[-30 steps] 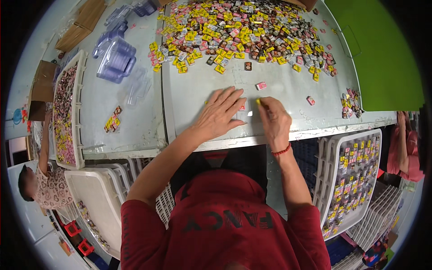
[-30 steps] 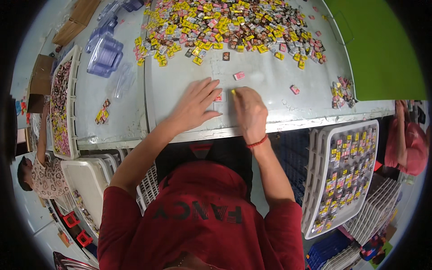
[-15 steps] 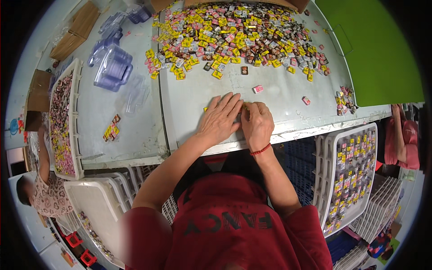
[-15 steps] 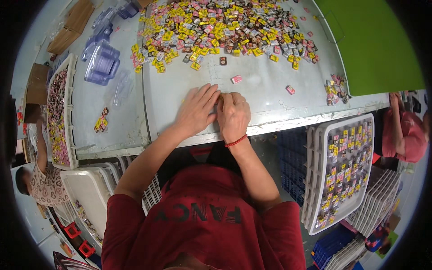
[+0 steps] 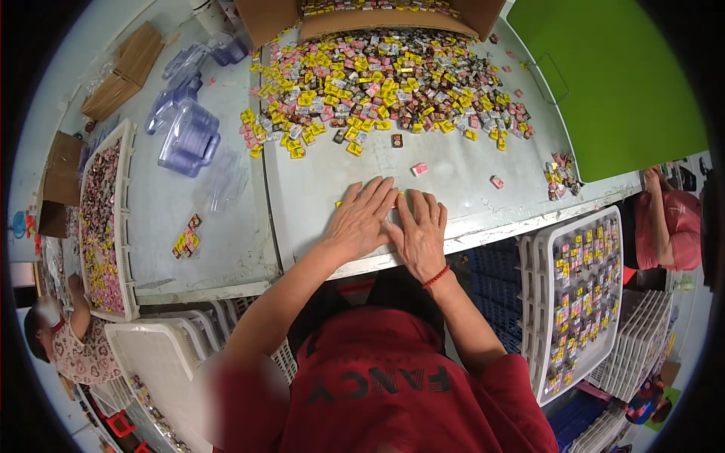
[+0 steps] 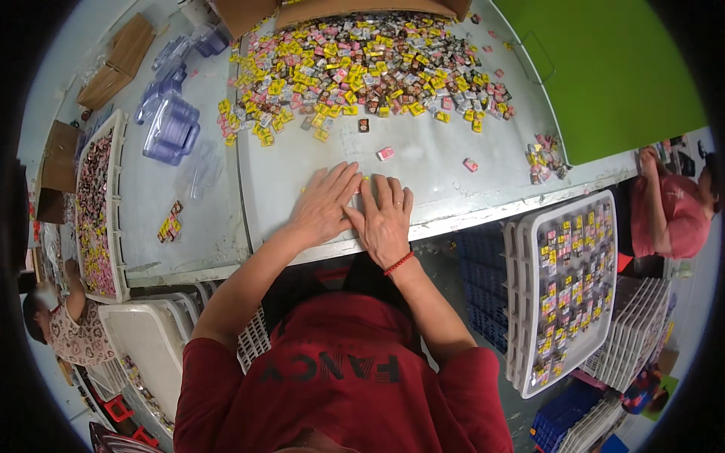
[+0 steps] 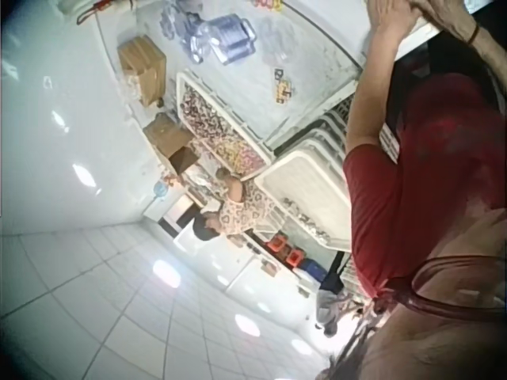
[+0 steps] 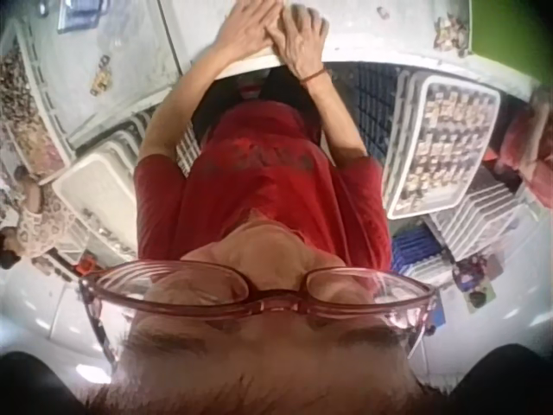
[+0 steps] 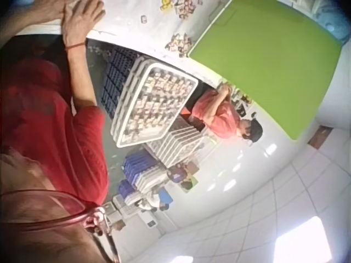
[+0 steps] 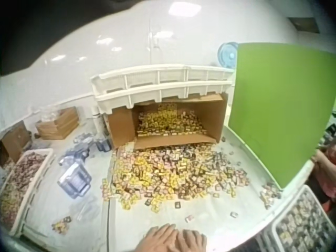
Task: Arranging small colorful toy pieces into a plastic tray in a specific pattern.
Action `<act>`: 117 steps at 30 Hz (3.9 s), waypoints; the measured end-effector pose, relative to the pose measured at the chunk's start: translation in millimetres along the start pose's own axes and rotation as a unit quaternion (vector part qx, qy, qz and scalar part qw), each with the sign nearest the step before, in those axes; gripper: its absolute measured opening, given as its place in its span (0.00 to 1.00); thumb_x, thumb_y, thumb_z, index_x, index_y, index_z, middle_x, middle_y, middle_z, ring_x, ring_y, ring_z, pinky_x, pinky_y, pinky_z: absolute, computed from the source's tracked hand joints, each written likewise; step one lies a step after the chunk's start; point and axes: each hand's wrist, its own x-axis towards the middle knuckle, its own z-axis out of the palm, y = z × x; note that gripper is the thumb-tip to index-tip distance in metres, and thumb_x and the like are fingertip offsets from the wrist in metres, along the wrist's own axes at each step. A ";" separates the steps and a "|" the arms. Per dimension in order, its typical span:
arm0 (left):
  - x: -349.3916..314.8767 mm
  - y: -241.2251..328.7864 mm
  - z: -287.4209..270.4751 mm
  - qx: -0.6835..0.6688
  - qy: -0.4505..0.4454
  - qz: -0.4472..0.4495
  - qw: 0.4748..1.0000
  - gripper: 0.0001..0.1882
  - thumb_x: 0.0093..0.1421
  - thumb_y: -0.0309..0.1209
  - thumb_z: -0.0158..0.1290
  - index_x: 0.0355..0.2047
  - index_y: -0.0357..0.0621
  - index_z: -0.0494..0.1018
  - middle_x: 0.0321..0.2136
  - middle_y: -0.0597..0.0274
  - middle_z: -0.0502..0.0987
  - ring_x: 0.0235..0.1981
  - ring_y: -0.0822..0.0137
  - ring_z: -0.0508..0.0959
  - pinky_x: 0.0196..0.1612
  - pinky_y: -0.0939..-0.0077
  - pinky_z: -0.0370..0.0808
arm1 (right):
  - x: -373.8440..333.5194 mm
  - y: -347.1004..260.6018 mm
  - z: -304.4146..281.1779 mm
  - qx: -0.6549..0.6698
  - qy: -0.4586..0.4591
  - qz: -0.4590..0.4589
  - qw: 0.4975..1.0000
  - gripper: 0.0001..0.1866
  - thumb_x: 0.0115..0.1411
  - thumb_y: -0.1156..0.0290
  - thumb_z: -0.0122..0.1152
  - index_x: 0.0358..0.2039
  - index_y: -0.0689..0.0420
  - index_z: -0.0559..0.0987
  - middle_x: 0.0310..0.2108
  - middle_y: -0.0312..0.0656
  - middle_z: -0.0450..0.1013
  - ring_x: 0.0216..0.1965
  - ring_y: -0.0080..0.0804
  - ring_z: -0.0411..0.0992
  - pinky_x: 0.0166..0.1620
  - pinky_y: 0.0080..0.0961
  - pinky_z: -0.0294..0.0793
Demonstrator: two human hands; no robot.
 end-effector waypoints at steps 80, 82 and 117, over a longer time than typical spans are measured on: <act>119.0 -57.8 19.2 -0.140 0.093 0.032 0.985 0.13 0.56 0.36 0.56 0.38 0.42 0.77 0.38 0.60 0.79 0.41 0.57 0.76 0.45 0.65 0.73 | 93.2 119.1 6.9 0.097 -0.014 -0.063 0.993 0.09 0.49 0.74 0.66 0.33 0.59 0.80 0.32 0.45 0.78 0.35 0.44 0.75 0.41 0.35 0.74; 105.5 -55.8 -3.1 -0.150 0.118 0.000 0.982 0.13 0.56 0.37 0.57 0.37 0.42 0.77 0.36 0.61 0.79 0.36 0.57 0.76 0.41 0.66 0.74 | 88.9 107.8 -0.4 0.063 0.007 -0.071 0.995 0.09 0.50 0.74 0.66 0.33 0.59 0.80 0.32 0.44 0.78 0.34 0.44 0.76 0.40 0.35 0.73; -50.9 10.4 12.6 -0.073 0.241 -0.038 0.967 0.15 0.47 0.24 0.60 0.38 0.38 0.77 0.39 0.60 0.76 0.42 0.59 0.75 0.47 0.69 0.74 | -9.5 -0.1 17.6 0.071 0.077 -0.099 0.990 0.09 0.50 0.75 0.68 0.34 0.57 0.81 0.38 0.36 0.77 0.38 0.33 0.72 0.46 0.33 0.67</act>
